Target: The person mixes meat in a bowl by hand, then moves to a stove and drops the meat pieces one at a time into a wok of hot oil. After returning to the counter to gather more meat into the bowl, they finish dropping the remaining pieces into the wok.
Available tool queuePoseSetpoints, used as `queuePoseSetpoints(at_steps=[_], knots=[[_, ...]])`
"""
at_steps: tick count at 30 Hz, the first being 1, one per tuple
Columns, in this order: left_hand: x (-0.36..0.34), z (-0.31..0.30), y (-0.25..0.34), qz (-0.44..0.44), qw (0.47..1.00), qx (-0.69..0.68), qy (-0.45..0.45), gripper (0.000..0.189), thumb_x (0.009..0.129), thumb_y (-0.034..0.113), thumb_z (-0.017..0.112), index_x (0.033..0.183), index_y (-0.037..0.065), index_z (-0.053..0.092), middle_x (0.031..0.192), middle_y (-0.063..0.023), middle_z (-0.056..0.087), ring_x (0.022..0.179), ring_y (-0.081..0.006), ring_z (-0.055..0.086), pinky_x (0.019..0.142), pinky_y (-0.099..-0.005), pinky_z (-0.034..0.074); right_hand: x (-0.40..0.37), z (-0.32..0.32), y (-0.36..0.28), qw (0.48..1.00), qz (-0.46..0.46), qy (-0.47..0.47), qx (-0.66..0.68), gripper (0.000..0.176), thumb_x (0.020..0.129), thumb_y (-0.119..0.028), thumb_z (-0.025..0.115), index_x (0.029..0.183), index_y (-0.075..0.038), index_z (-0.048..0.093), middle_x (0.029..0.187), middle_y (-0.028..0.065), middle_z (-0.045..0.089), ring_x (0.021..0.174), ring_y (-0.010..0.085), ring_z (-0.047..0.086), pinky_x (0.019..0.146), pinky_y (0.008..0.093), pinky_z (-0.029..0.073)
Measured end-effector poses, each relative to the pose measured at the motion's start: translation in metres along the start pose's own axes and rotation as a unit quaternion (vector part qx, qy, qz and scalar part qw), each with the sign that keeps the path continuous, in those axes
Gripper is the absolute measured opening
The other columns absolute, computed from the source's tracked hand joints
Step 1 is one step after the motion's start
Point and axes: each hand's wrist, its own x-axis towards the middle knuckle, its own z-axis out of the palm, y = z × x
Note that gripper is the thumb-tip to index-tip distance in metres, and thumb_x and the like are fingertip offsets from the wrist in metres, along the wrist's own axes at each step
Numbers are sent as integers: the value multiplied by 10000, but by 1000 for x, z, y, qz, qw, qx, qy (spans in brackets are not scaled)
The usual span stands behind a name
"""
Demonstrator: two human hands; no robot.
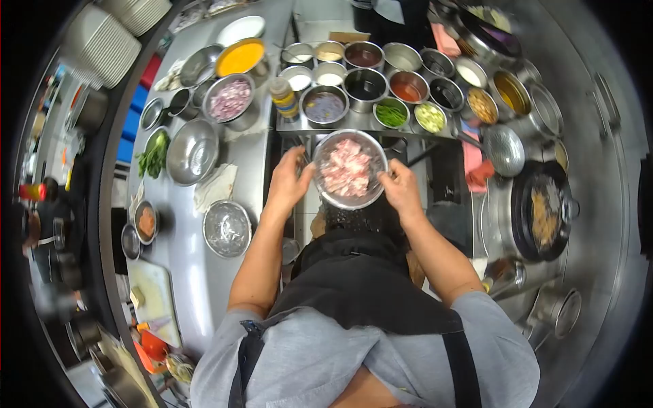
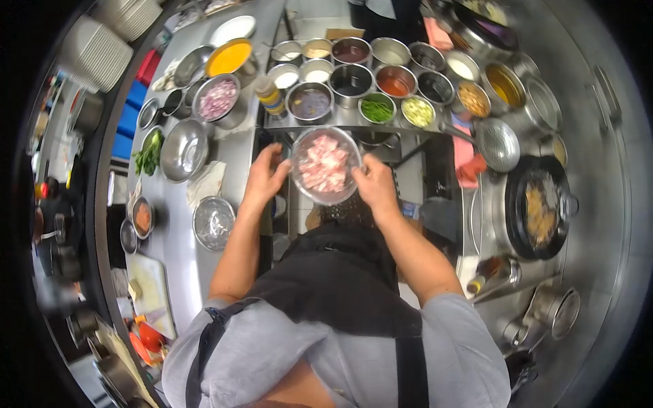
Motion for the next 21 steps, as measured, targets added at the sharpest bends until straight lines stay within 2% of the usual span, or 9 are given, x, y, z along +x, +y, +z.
queuePoseSetpoints(at_steps=[1,3,5,8,11,14,18,20,21], knots=[[9,11,22,78,996,31,5,482,802,145,674,1230,-2,507,1196,-226,569,1071,-355,586,833,-378,517,-2,-14,3,999,7,24,-33,220,749,-149,616,692,14,480,546,106,434,515,155,419,499,336,354],[22,33,58,158,975,71,-142,600,756,191,714,1271,-15,486,1274,-246,506,1134,-398,534,933,-406,462,-7,-33,3,997,25,66,-31,241,741,-146,610,668,14,447,544,131,426,503,181,411,494,354,349],[31,70,81,122,965,63,-225,938,644,251,794,1390,-48,310,1269,-317,480,1216,-432,444,1019,-425,378,-10,-47,3,997,36,72,-10,241,745,-149,600,668,17,444,540,141,428,497,195,404,495,370,352],[38,105,102,186,964,100,-161,935,628,269,790,1388,3,315,1248,-261,518,1146,-407,520,960,-399,438,-13,-54,-17,994,20,103,-7,227,750,-149,584,680,24,455,542,147,431,499,196,404,495,374,352],[41,112,119,86,973,-22,-212,759,635,230,780,1303,66,459,1145,-222,598,1066,-377,581,898,-398,472,-9,-64,-18,994,28,103,-10,210,751,-157,587,720,31,498,575,174,482,509,243,472,518,382,383],[65,120,110,166,977,38,-131,368,689,140,715,1046,109,628,946,-147,646,894,-357,624,782,-442,492,1,-70,0,992,13,99,-76,222,743,-180,568,768,37,532,654,231,543,626,364,566,598,426,431],[79,100,119,233,963,85,-108,389,711,69,671,1096,102,622,925,-145,638,958,-342,607,830,-416,484,10,-69,31,988,80,110,-68,202,702,-154,583,756,40,562,648,163,570,599,236,568,586,376,436],[74,89,125,220,939,-27,-265,443,711,52,669,1148,95,612,1005,-147,644,1055,-348,578,893,-398,469,12,-66,34,988,81,115,-64,200,697,-152,587,742,40,556,637,153,563,594,224,560,577,372,432],[77,78,130,221,939,-24,-263,443,711,52,669,1148,95,612,1005,-147,644,1055,-348,578,893,-398,469,15,-65,32,987,82,124,-60,198,692,-150,590,729,41,551,627,143,557,588,213,553,568,368,429]])
